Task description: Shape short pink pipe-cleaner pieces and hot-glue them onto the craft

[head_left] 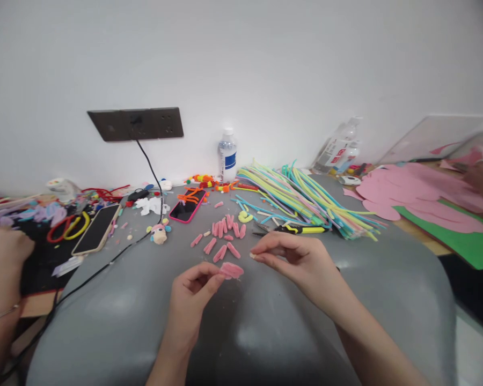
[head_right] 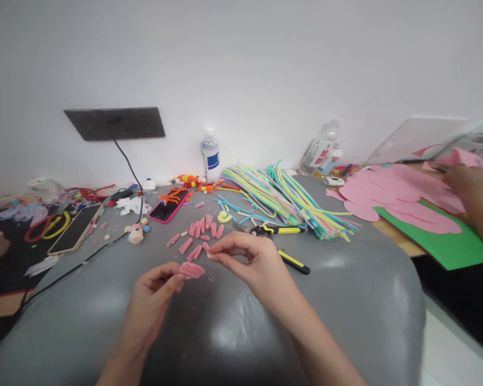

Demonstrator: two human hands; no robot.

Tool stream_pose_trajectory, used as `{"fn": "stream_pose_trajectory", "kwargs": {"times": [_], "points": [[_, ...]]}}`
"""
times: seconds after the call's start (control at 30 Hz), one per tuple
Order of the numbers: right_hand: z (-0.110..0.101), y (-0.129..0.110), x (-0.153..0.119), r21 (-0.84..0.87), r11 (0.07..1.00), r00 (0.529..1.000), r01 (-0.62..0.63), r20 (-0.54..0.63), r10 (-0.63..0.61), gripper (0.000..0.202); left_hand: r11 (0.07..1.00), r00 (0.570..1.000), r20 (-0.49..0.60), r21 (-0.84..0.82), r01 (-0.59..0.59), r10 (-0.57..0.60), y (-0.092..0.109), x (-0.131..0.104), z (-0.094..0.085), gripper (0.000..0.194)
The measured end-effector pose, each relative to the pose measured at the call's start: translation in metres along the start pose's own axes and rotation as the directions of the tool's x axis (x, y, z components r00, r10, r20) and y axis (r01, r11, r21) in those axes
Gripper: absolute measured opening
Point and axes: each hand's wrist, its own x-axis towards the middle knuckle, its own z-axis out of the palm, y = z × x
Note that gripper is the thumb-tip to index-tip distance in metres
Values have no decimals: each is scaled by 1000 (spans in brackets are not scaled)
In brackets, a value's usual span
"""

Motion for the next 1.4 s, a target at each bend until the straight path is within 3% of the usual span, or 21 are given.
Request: {"fn": "stream_pose_trajectory", "kwargs": {"times": [0.13, 0.37, 0.6, 0.9, 1.13, 1.4], "points": [[2, 7, -2, 18, 999, 998, -36, -45, 36, 6, 1000, 1000, -17, -20, 0, -1, -2, 0, 0, 20], [4, 33, -7, 55, 978, 970, -200, -128, 206, 20, 1000, 1000, 6, -15, -1, 1, -7, 0, -5, 17], [7, 46, -9, 11, 972, 955, -233, -186, 231, 32, 999, 1000, 0, -36, 6, -6, -14, 2, -9, 17], [15, 49, -12, 56, 960, 950, -273, -141, 278, 25, 998, 1000, 3, -57, 5, -5, -18, 4, -11, 18], [20, 46, -13, 181, 935, 934, -306, -132, 331, 25, 999, 999, 28, -28, -22, 23, -20, 5, -12, 17], [22, 43, -15, 202, 939, 938, -278, -156, 311, 23, 1000, 1000, 24, -5, -20, 20, -19, 3, -12, 16]]}}
